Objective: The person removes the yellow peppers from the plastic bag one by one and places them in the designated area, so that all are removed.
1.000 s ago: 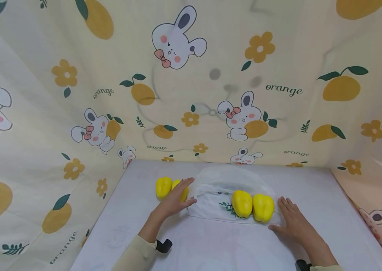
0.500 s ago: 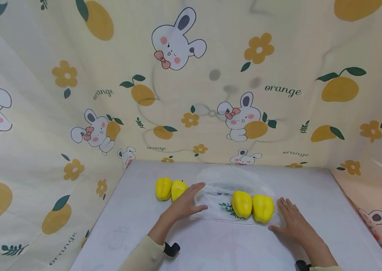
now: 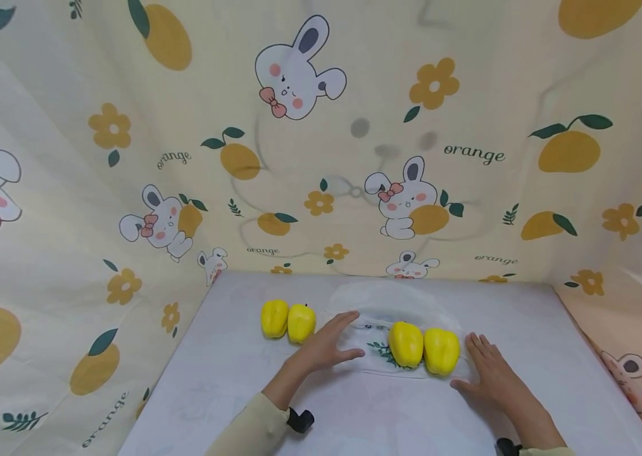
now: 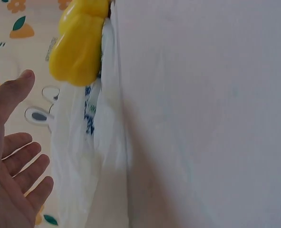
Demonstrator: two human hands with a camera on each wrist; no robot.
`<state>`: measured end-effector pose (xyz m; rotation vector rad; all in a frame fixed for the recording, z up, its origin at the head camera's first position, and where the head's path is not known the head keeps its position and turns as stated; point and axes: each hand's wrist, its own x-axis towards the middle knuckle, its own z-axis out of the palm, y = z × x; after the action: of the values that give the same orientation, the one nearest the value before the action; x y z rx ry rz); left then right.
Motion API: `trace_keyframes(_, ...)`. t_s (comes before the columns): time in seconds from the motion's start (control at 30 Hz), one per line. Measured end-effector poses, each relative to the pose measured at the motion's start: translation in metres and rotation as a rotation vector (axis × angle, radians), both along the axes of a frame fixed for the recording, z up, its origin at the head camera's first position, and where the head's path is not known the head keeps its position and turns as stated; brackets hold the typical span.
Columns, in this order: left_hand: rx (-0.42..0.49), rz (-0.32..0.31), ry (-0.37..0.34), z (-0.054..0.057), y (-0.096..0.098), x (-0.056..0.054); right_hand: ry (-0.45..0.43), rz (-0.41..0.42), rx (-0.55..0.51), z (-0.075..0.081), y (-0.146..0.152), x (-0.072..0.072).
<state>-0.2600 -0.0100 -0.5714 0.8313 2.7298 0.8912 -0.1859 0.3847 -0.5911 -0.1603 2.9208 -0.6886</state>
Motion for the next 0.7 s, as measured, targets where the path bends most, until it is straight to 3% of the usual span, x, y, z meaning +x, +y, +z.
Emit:
trace_keyframes(0.17, 0.005, 0.004, -0.038, -0.002, 0.013, 0.005, 0.014, 0.009, 0.000, -0.002, 0.001, 0.000)
trace_keyframes(0.7, -0.038, -0.006, -0.010, -0.006, 0.045, 0.009, 0.031, 0.024, 0.009, -0.005, 0.003, 0.000)
